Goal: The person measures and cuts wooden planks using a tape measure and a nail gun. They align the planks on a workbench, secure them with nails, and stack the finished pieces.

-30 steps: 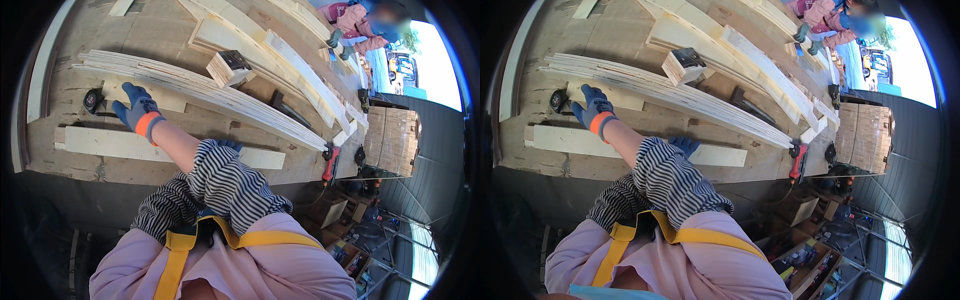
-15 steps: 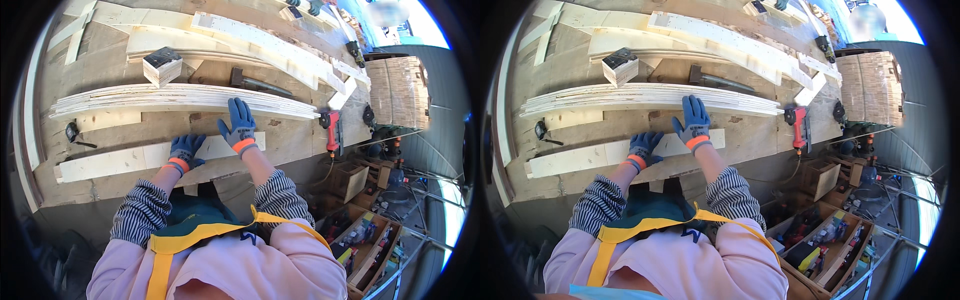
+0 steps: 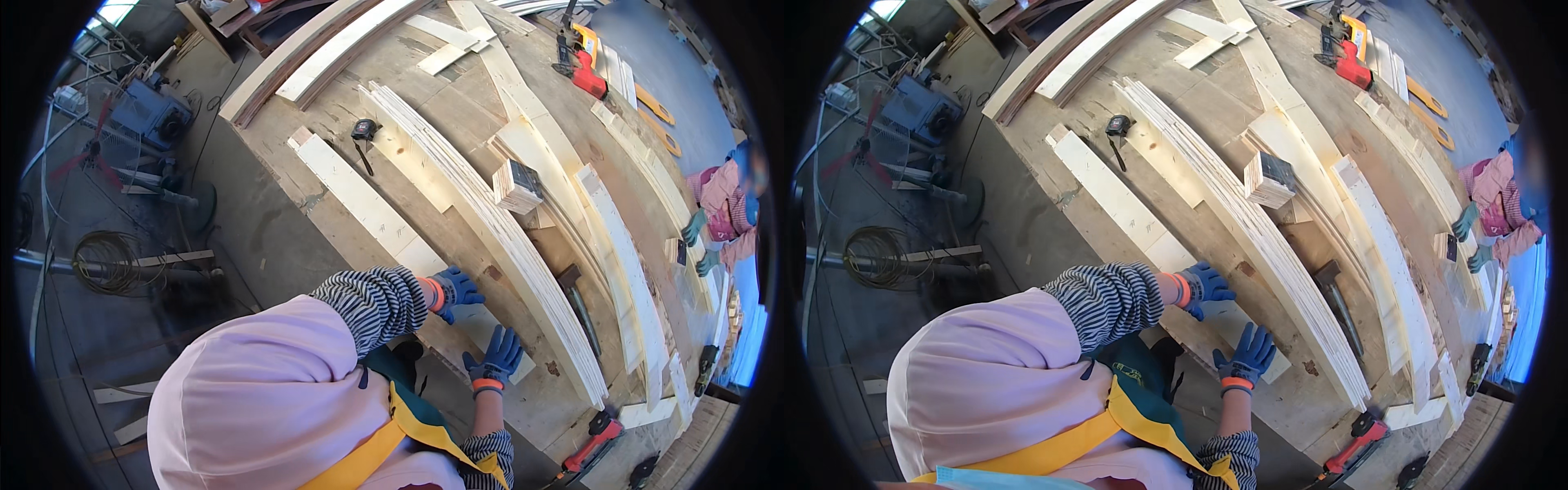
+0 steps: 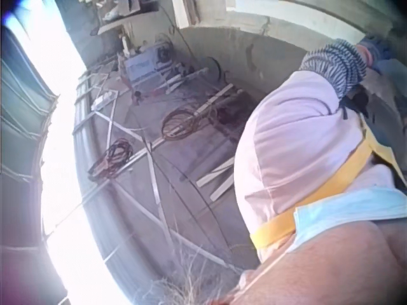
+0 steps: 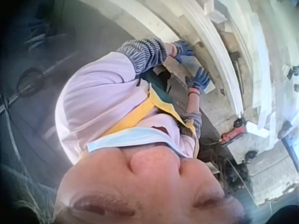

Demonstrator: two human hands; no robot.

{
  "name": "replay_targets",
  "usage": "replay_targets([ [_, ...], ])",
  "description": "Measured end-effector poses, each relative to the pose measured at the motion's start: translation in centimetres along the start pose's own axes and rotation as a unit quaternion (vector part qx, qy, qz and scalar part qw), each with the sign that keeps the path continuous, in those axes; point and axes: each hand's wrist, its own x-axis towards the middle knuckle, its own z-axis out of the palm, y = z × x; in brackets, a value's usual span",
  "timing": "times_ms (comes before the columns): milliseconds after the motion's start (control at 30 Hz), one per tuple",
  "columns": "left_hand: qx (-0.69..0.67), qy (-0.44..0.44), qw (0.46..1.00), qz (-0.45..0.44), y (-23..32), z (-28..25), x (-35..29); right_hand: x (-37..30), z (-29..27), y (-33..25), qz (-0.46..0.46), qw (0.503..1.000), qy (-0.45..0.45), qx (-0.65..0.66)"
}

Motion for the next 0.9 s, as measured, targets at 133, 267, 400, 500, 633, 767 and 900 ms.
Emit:
replay_targets([
  [133, 0.008, -0.014, 1.000, 0.001, 0.3, -0.5, 0.4, 0.5, -0.6, 0.6, 0.006, 0.997, 0.071, 0.022],
  [267, 0.097, 0.034, 0.995, 0.011, -1.0, 1.3, 0.2, 0.5, -3.0, 4.6, 0.084, 0.956, 0.269, 0.077],
  [400, 0.040, 0.128, 0.991, -0.017, 1.4, -1.5, -0.9, -7.7, -2.3, 12.4, 0.267, 0.920, 0.273, 0.088],
  [500, -0.011, 0.193, 0.981, 0.005, 2.3, -1.7, -3.5, -15.3, 0.4, 16.6, 0.491, 0.854, 0.153, 0.075],
  [633, -0.032, 0.196, 0.980, 0.024, 3.5, -1.0, -7.5, -22.0, 0.0, 21.4, 0.584, 0.781, 0.194, 0.102],
  [767, 0.014, 0.121, 0.992, -0.034, 4.7, 0.4, -11.8, -21.0, -0.7, 27.8, 0.574, 0.792, 0.172, 0.115],
  [900, -0.003, 0.105, 0.984, -0.147, 7.3, 1.4, -12.1, -15.1, 3.6, 32.1, 0.357, 0.873, 0.323, 0.080],
])
